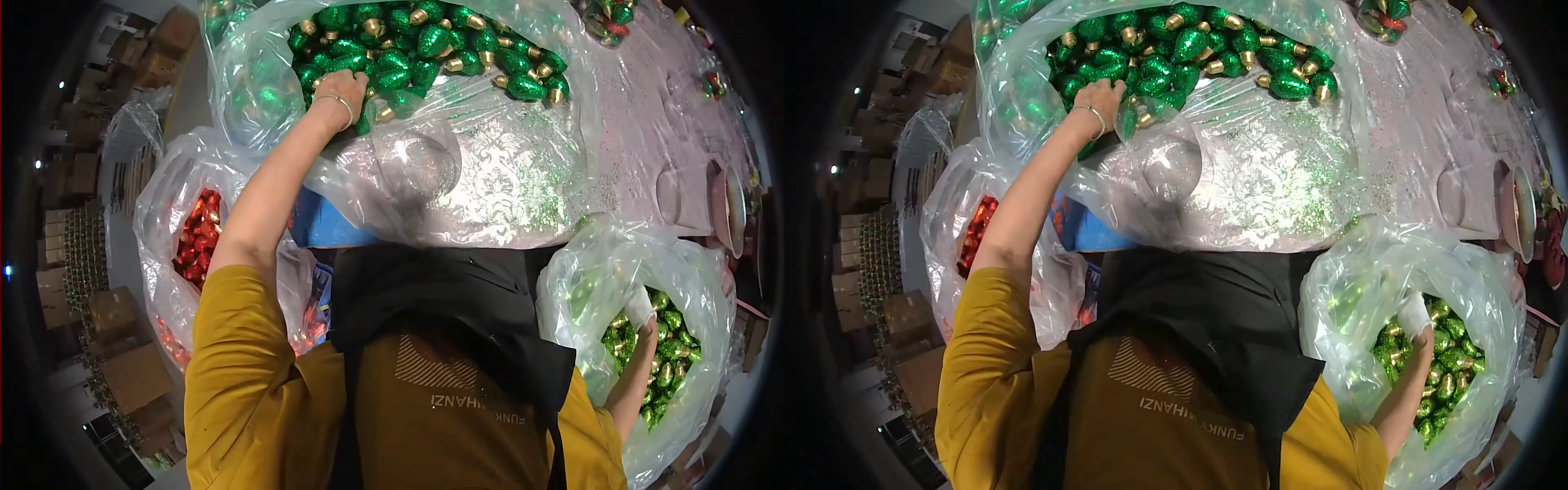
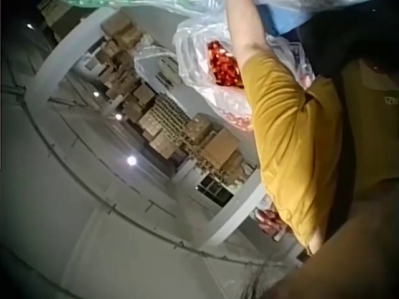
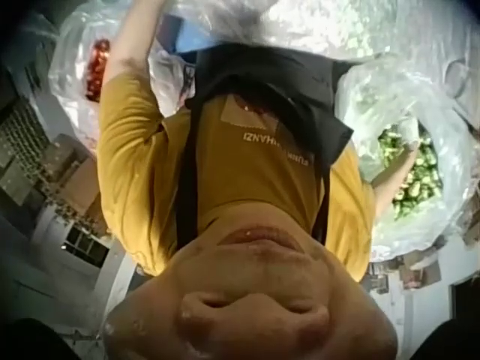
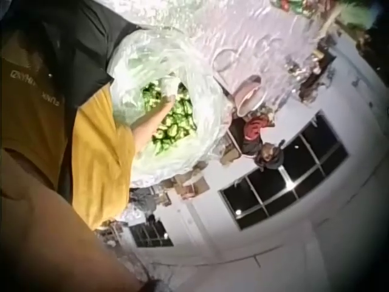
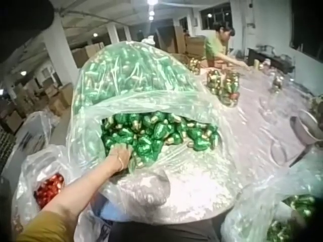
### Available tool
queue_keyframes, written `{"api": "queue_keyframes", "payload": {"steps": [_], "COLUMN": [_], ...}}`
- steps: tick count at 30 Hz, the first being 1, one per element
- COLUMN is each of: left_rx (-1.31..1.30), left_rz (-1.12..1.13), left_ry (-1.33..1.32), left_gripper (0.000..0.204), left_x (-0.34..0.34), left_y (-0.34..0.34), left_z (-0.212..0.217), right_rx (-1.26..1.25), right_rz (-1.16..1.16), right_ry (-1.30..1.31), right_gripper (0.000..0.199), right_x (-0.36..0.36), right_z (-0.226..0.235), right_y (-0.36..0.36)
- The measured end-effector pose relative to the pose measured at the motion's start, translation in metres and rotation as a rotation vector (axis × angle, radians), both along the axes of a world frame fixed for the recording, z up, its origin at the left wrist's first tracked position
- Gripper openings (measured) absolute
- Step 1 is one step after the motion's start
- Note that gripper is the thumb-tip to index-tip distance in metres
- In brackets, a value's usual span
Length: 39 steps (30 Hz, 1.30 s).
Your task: Sorting and packing Christmas ornaments into plastic bags at a packaging table.
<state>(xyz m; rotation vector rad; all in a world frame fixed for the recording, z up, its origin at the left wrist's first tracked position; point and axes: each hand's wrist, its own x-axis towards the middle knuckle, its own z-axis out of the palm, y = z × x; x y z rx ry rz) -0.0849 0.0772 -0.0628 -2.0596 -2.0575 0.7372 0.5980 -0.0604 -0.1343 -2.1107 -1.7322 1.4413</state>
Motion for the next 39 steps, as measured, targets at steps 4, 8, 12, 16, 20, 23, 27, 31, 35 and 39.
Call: {"api": "queue_keyframes", "payload": {"steps": [4, 8, 12, 16, 20, 23, 27, 31, 35, 39], "left_rx": [0.078, 0.737, 1.053, 1.258, 1.237, 1.094, 0.760, 0.470, 0.556, 0.813], "left_rz": [-0.025, -0.050, -0.205, -0.360, -0.374, -0.325, -0.148, -0.023, -0.154, -0.258], "left_ry": [-0.141, -0.728, -1.583, -1.772, -1.618, -1.496, -1.416, -1.369, -1.177, -1.376], "left_gripper": [0.056, 0.063, 0.058, 0.057, 0.056, 0.055, 0.053, 0.052, 0.053, 0.053], "left_x": [-0.002, -0.018, 0.055, 0.093, 0.092, 0.091, 0.074, 0.065, 0.058, 0.059], "left_y": [0.004, -0.025, -0.068, -0.074, -0.077, -0.088, -0.104, -0.112, -0.120, -0.132], "left_z": [0.007, 0.045, 0.096, 0.079, 0.044, 0.043, 0.051, 0.056, 0.053, 0.042], "right_rx": [0.068, 0.189, 0.366, 1.212, 1.266, 1.317, 1.237, 1.027, 1.041, 1.127], "right_rz": [-0.106, -0.260, 0.065, 0.030, 0.303, 0.319, 0.455, 0.543, 0.529, 0.490], "right_ry": [0.120, 0.334, -0.642, 0.442, 0.503, 0.507, 0.414, 0.295, 0.201, 0.409], "right_gripper": [0.030, 0.030, 0.035, 0.067, 0.084, 0.081, 0.079, 0.079, 0.079, 0.076], "right_x": [0.010, 0.006, -0.092, -0.266, -0.384, -0.415, -0.421, -0.424, -0.434, -0.427], "right_z": [-0.010, -0.022, 0.146, 0.211, 0.172, 0.135, 0.131, 0.143, 0.146, 0.144], "right_y": [-0.013, -0.022, -0.042, -0.024, 0.025, 0.052, 0.061, 0.057, 0.038, 0.039]}}
